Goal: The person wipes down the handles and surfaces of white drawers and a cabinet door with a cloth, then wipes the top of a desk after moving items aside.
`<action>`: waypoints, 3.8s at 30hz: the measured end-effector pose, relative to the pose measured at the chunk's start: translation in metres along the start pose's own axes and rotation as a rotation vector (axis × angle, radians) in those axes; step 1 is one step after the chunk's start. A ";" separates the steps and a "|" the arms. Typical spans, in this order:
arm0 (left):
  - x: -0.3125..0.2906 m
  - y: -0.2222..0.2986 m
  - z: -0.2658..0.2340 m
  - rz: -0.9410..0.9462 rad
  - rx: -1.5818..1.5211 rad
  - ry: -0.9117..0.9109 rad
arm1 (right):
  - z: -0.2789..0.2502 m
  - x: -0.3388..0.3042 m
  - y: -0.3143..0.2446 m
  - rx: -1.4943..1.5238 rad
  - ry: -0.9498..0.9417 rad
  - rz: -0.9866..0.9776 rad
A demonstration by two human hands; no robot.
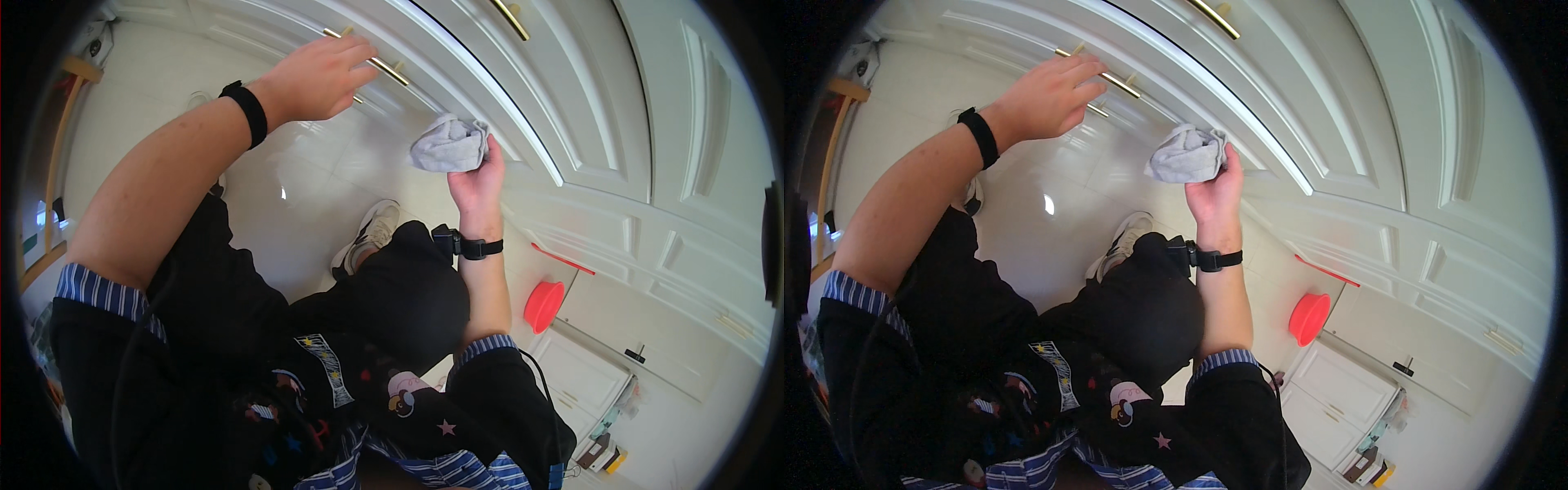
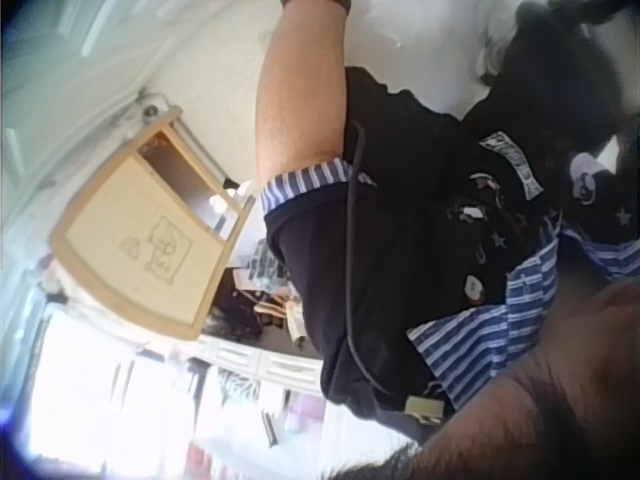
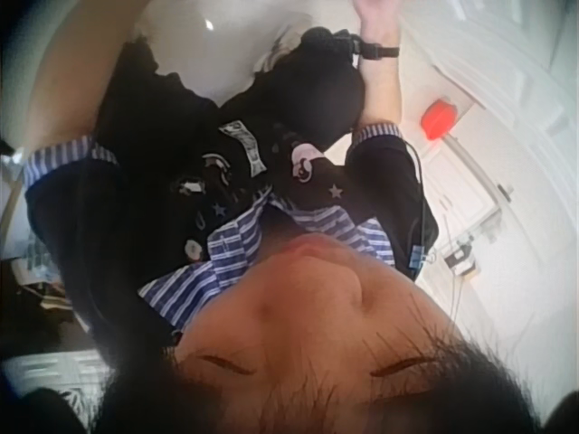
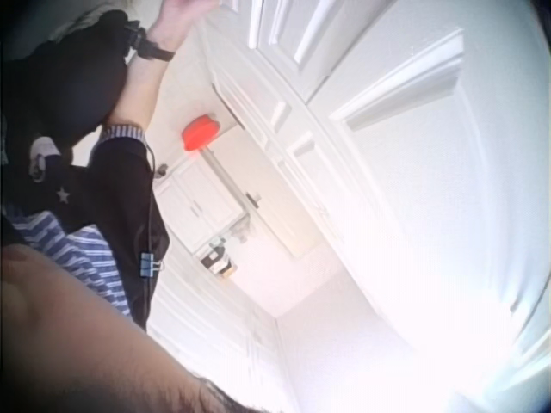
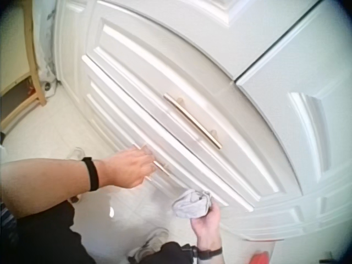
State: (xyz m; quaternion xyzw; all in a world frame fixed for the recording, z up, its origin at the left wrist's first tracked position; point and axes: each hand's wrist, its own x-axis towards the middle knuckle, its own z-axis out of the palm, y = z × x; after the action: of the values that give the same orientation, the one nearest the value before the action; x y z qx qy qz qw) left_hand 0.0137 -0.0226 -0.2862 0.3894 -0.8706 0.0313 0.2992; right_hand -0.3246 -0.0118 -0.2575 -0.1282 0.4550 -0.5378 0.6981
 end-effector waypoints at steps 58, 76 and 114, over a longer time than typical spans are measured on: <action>-0.068 0.079 0.132 -1.005 0.029 -0.954 | 0.000 0.027 0.051 -2.279 -0.885 -0.874; -0.061 0.082 0.129 -1.028 -0.295 -0.825 | 0.020 0.028 0.059 -2.213 -0.963 -0.791; -0.058 -0.027 -0.025 -0.476 -0.175 -0.763 | 0.177 0.056 0.177 -1.918 -0.677 -0.517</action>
State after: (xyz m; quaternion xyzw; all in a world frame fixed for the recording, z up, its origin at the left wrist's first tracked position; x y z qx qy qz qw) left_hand 0.0748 0.0045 -0.3019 0.5356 -0.8040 -0.2578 -0.0123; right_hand -0.0750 -0.0461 -0.3058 -0.8645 0.4304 -0.0207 0.2587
